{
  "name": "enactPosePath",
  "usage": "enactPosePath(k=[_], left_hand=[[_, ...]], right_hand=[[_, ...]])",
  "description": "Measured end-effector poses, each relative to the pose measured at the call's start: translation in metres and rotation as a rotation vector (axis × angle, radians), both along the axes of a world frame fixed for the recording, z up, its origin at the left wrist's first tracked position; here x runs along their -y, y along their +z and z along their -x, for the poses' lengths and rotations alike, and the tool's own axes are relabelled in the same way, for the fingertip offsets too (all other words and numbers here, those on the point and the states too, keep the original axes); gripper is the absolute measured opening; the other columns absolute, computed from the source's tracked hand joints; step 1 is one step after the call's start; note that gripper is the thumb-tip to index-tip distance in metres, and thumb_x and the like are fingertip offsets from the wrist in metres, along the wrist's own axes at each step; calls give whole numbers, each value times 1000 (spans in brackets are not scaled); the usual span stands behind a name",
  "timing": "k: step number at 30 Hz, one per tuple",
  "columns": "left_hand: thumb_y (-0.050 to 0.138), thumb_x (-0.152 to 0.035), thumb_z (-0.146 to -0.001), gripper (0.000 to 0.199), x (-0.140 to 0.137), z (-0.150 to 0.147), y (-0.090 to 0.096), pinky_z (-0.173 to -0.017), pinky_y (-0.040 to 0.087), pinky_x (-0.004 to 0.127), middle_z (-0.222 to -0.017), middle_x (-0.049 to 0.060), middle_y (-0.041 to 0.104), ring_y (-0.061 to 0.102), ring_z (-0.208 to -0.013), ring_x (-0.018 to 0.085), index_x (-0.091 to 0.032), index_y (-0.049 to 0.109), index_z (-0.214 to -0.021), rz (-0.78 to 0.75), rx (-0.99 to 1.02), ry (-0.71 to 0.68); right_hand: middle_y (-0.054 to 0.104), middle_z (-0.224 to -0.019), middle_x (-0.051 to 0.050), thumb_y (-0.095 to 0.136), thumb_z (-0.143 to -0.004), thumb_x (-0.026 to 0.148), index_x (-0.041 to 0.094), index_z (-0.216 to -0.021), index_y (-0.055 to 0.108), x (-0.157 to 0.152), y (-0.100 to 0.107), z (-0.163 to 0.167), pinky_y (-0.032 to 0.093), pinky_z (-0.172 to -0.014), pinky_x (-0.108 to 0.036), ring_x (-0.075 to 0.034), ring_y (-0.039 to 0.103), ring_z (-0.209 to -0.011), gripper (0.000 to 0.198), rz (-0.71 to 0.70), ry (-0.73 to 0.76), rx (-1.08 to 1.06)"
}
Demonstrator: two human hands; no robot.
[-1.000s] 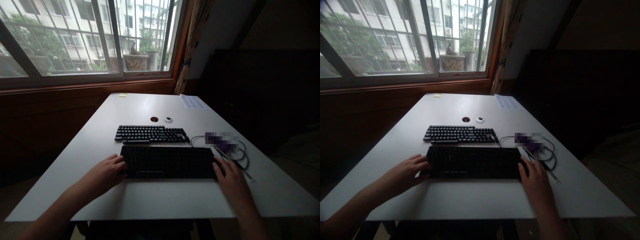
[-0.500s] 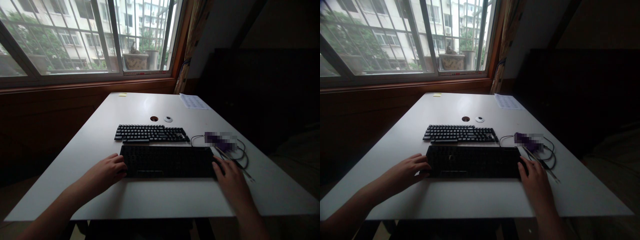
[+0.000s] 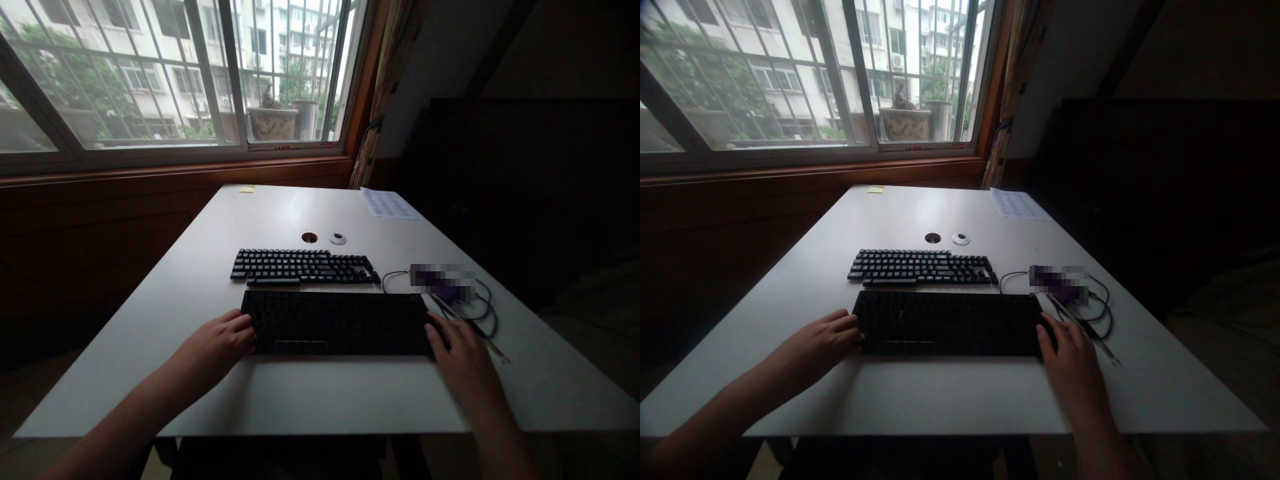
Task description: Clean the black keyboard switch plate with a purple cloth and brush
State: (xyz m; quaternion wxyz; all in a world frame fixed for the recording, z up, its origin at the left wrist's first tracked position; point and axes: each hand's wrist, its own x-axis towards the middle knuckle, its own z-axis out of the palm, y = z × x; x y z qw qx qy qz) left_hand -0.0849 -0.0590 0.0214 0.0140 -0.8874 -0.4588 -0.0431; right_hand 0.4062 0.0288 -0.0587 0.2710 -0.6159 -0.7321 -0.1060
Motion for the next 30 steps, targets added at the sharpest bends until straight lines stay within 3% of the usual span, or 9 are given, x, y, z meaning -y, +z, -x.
enactPosePath(k=[9, 15, 20, 25, 30], left_hand=[[56, -13, -101, 18, 20, 8, 1, -75, 57, 34, -107, 7, 66, 60, -93, 21, -20, 67, -114, -126, 200, 32], [54, -14, -101, 24, 32, 8, 3, -74, 58, 35, -104, 6, 68, 60, -93, 23, -24, 70, -116, -246, 134, 9], [48, -14, -103, 28, 41, 0, -2, -72, 61, 38, -101, 7, 70, 62, -88, 23, -19, 69, -122, -266, 124, 18], [45, -16, -104, 31, 55, -10, -9, -81, 63, 38, -117, 11, 69, 64, -103, 24, -16, 66, -128, -293, 197, 106], [42, -18, -105, 33, 60, -17, -9, -84, 64, 40, -118, 10, 69, 67, -103, 24, -16, 66, -127, -276, 185, 145]], right_hand=[[63, -111, -14, 37, -103, 53, 17, -127, 67, 2, 2, 2, 50, -96, -46, -31, 62, -103, 52, -1, -3, -6], [63, -112, -15, 37, -103, 53, 17, -127, 66, 1, 0, 0, 50, -97, -47, -32, 62, -105, 53, -16, 6, 12], [63, -111, -14, 37, -103, 53, 17, -127, 66, -1, -1, 0, 50, -96, -46, -31, 62, -104, 52, -19, 7, 13], [63, -109, -14, 37, -103, 52, 17, -127, 66, -2, 0, 0, 50, -95, -47, -31, 62, -103, 52, -26, 21, 15], [63, -110, -14, 37, -103, 53, 18, -128, 66, -4, -2, -2, 51, -94, -46, -31, 62, -102, 52, -17, 2, 13]])
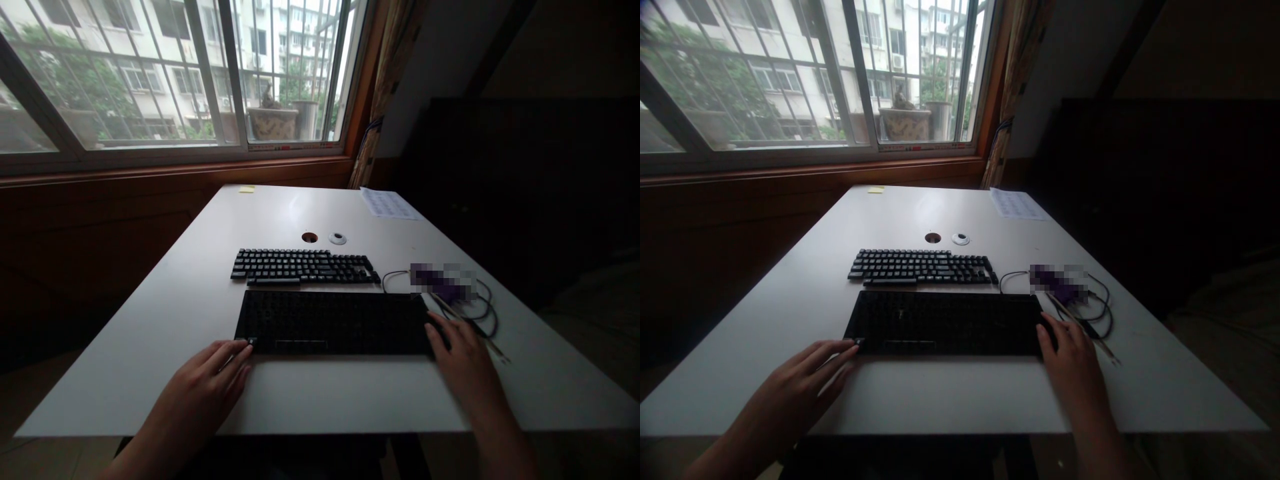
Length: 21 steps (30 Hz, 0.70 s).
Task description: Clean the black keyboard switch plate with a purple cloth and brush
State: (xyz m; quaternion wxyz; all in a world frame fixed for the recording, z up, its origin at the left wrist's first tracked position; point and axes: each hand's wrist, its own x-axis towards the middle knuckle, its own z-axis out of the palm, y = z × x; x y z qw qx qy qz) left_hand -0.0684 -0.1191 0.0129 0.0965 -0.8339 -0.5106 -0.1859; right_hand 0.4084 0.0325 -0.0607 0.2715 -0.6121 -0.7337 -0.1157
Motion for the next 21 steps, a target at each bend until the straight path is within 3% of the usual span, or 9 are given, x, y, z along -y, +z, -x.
enactPosePath(k=[10, 21], left_hand=[[41, -19, -104, 30, -10, -8, 4, -75, 63, 44, -111, 13, 64, 65, -93, 25, -14, 65, -123, 75, -24, 104], [52, -10, -94, 32, -23, -7, 5, -78, 61, 45, -110, 12, 64, 64, -91, 26, -14, 62, -124, 136, -141, 132]], right_hand=[[63, -114, -15, 37, -103, 53, 17, -129, 66, 3, -1, -1, 50, -96, -47, -31, 62, -105, 53, 16, -3, -2], [62, -111, -14, 39, -101, 51, 19, -128, 66, 5, 6, 6, 50, -95, -48, -31, 61, -103, 49, 25, -6, -19]])
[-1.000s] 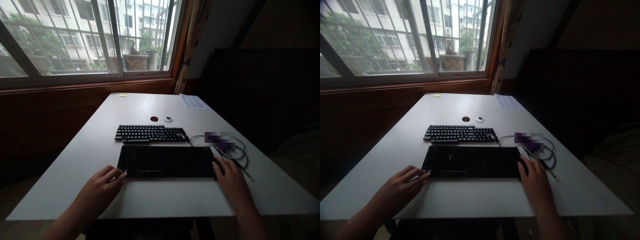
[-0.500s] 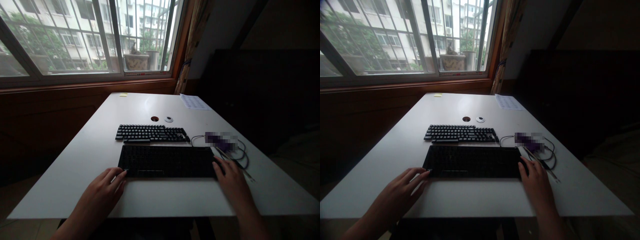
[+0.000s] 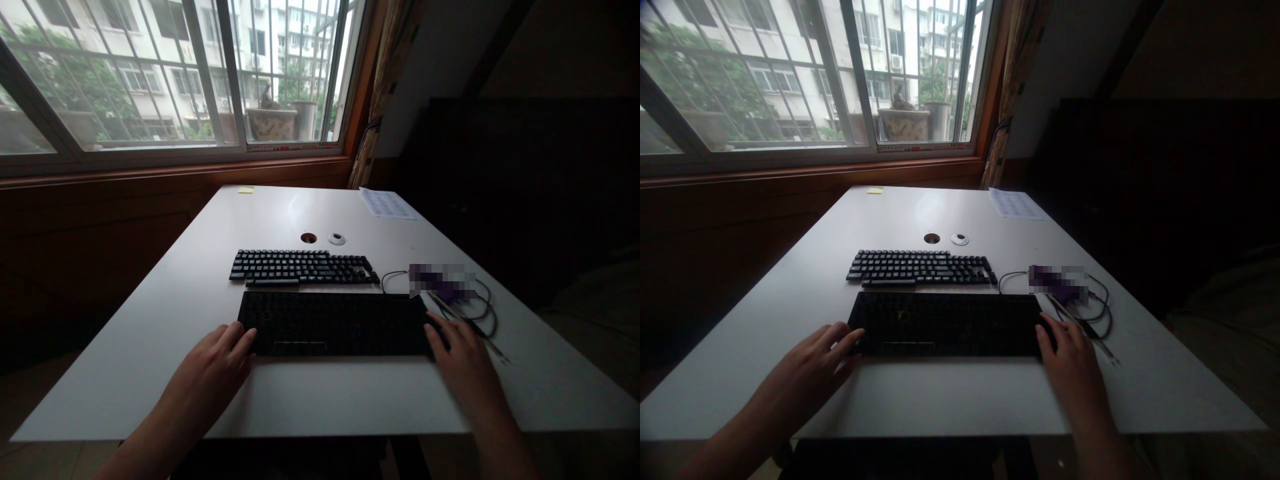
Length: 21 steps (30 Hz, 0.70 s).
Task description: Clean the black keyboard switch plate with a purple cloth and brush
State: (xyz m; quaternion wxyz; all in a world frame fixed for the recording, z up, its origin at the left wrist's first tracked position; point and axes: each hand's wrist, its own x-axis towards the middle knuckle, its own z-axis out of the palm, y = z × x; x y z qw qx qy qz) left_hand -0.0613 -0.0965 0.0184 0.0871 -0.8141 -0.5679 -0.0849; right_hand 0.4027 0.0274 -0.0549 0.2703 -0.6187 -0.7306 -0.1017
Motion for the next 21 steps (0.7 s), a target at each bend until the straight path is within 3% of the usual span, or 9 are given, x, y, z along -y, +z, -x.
enactPosePath(k=[7, 12, 21], left_hand=[[50, -7, -92, 46, -5, 9, -9, -81, 60, 47, -119, 14, 63, 64, -97, 29, -15, 56, -136, -9, -41, -38], [41, -5, -94, 47, -5, 10, -10, -78, 59, 43, -115, 12, 63, 63, -91, 25, -16, 55, -138, -50, -30, -47], [44, -13, -99, 42, -8, 18, -21, -85, 58, 45, -119, 12, 62, 63, -100, 27, -20, 56, -139, -78, 56, -79]], right_hand=[[62, -113, -14, 40, -101, 52, 18, -127, 66, -2, -7, -4, 50, -95, -47, -31, 62, -103, 50, -35, 15, 18], [63, -112, -14, 40, -102, 51, 20, -128, 65, -2, -7, -4, 50, -94, -47, -31, 62, -103, 48, -31, 17, 25], [63, -113, -14, 38, -103, 53, 18, -128, 66, -1, -5, -4, 51, -95, -46, -31, 62, -103, 51, -16, 1, 20]])
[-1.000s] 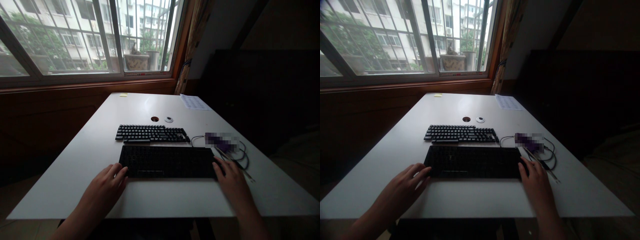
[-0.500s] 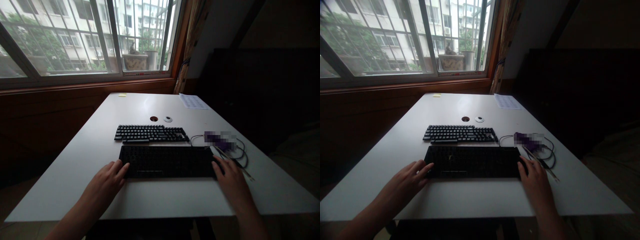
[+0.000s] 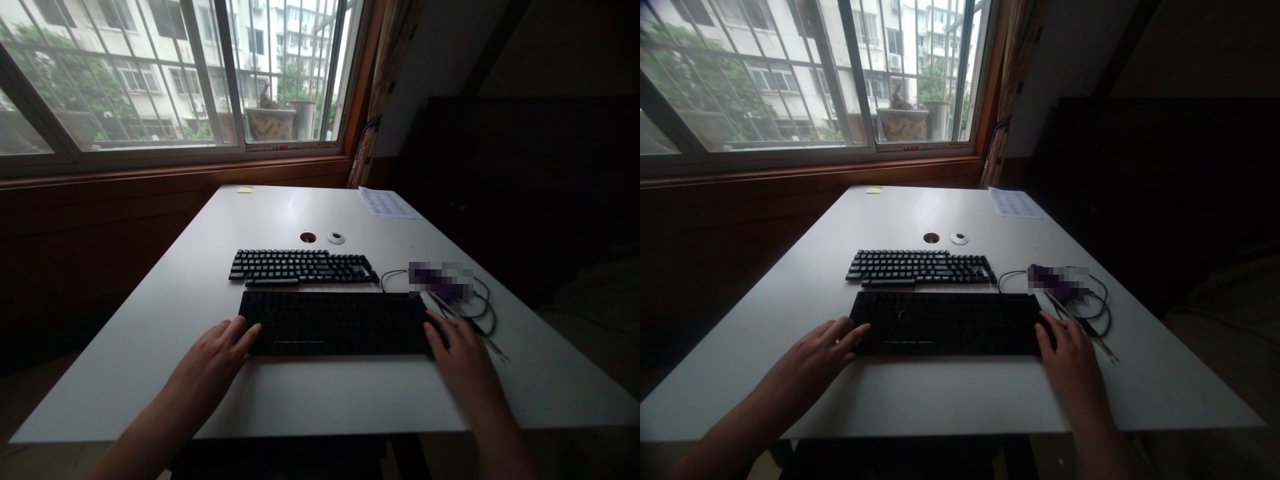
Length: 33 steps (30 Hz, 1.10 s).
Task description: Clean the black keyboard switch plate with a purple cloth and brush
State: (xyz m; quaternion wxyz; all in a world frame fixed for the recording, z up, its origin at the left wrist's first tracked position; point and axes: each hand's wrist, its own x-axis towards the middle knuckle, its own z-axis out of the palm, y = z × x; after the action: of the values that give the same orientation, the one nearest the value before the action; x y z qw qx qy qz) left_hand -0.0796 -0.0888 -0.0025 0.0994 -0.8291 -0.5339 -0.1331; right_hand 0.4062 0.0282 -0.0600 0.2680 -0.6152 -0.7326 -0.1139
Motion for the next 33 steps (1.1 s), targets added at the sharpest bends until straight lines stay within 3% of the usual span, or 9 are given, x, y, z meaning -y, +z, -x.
enactPosePath(k=[8, 14, 33], left_hand=[[50, -9, -95, 44, 1, -3, 10, -86, 59, 44, -119, 11, 62, 61, -99, 27, -19, 56, -137, 70, -38, 45], [51, -10, -94, 43, 1, -3, 13, -84, 60, 43, -117, 12, 60, 59, -98, 26, -17, 56, -136, 42, -20, 47], [58, -11, -92, 47, -3, 3, 9, -78, 59, 42, -111, 10, 59, 62, -94, 26, -19, 53, -138, 125, 75, 67]], right_hand=[[62, -112, -14, 39, -102, 51, 19, -127, 66, 2, 3, 3, 51, -95, -47, -31, 62, -102, 49, 10, -6, -16], [63, -112, -14, 39, -102, 51, 18, -127, 66, 2, 3, 3, 51, -95, -48, -31, 62, -103, 50, 14, -10, -21], [62, -113, -14, 40, -101, 53, 20, -128, 67, 0, 0, 0, 50, -95, -46, -31, 61, -104, 50, 7, 6, -34]])
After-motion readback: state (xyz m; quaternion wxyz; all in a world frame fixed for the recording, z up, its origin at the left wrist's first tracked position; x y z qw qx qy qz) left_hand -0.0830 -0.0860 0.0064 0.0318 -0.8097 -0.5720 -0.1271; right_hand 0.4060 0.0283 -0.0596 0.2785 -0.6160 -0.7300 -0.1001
